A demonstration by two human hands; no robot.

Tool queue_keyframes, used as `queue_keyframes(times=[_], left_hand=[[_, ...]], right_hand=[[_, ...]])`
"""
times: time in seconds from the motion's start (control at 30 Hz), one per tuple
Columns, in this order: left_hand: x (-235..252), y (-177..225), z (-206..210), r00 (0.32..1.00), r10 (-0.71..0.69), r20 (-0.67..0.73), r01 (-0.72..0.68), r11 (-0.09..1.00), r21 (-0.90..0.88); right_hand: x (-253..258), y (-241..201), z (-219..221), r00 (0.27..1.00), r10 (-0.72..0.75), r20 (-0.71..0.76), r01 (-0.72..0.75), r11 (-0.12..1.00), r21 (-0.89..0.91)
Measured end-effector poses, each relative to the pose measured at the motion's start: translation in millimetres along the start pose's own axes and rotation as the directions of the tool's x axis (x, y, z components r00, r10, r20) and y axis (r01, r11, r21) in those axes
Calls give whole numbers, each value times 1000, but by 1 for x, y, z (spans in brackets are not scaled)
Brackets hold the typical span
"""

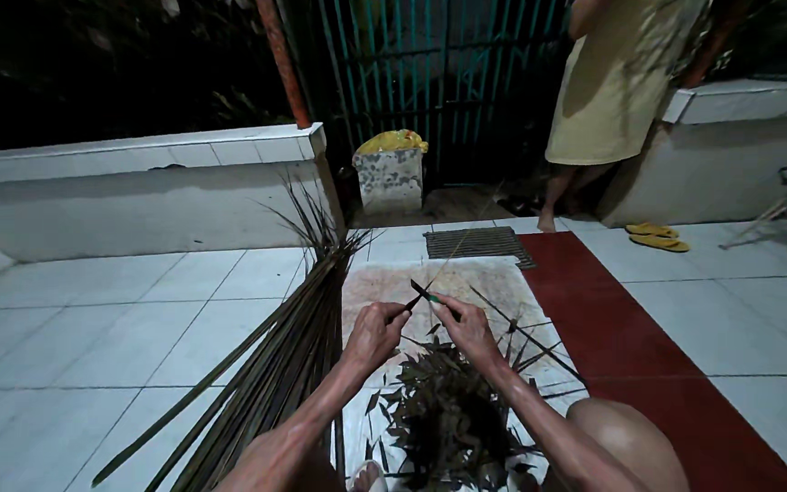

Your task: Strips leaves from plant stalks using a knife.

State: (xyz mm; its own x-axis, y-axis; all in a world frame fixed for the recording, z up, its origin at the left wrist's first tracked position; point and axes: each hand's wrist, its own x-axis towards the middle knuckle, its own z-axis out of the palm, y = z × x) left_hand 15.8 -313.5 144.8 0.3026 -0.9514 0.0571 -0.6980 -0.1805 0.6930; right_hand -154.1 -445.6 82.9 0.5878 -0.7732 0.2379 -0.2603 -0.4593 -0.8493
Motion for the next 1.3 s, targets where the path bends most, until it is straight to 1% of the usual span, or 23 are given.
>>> queue_keyframes(times=[0.1, 0.17, 0.23, 0.3, 0.4, 0.47, 0.57, 0.63, 0.7, 0.8, 0.83, 0.9, 0.97, 1.0, 1.07, 1.13, 1.2, 1.3], left_hand=[[-4, 2, 0, 1000, 0, 2, -1, 997, 76], [-8, 7, 1, 1000, 23, -1, -22, 980, 197], [-12, 11, 2, 999, 40, -17, -32, 943, 332], [-12, 10, 2, 998, 50, -34, -31, 904, 427], [-9, 13, 4, 997, 63, -50, -29, 865, 501], [-8, 15, 7, 994, 78, -70, -29, 845, 534], [-18, 20, 3, 998, 19, -57, 16, 830, 558], [-24, 26, 1, 997, 5, -71, 36, 826, 562], [-23, 28, 5, 994, 57, -96, 5, 835, 551], [-18, 28, 9, 993, 102, -55, -56, 839, 542], [-17, 29, 10, 993, 106, -57, -57, 832, 552], [-18, 35, 10, 997, 59, -57, -16, 820, 572], [-20, 37, 6, 1000, 5, -30, 13, 830, 558], [-19, 33, 4, 1000, 3, -19, 8, 855, 519], [-13, 17, 3, 998, 51, -26, -36, 915, 402], [-6, 2, 2, 997, 72, -39, -60, 963, 262], [-3, -4, -2, 999, 43, -10, -41, 991, 128], [-1, -3, -3, 1000, 25, 6, -25, 1000, 12]], right_hand=[[5, 4, -2, 994, 65, -83, -68, 997, -33], [10, 10, -11, 977, 120, -175, -128, 991, -38], [12, 14, -21, 973, 124, -197, -131, 991, -22], [11, 12, -23, 990, 58, -127, -57, 998, 10], [3, 1, -16, 999, -28, 27, 26, 997, 72], [-2, -5, -13, 993, -46, 105, 38, 996, 79], [-7, -11, -1, 989, -23, 146, 16, 999, 47], [-8, -16, 0, 992, 29, 119, -30, 1000, 1], [-6, -16, -6, 995, 65, 74, -64, 998, -14], [-4, -8, -15, 994, 107, 17, -106, 994, -27], [-4, -6, -17, 991, 131, -14, -132, 991, -40], [-1, 1, -21, 977, 181, -111, -190, 978, -82], [5, 11, -29, 953, 236, -190, -256, 963, -88], [9, 16, -32, 950, 228, -212, -249, 965, -82], [11, 23, -33, 965, 161, -205, -171, 985, -32], [8, 17, -27, 988, 76, -135, -72, 997, 31], [0, 6, -18, 1000, -9, -24, 11, 997, 75], [-6, -4, -8, 995, -60, 77, 52, 994, 99]])
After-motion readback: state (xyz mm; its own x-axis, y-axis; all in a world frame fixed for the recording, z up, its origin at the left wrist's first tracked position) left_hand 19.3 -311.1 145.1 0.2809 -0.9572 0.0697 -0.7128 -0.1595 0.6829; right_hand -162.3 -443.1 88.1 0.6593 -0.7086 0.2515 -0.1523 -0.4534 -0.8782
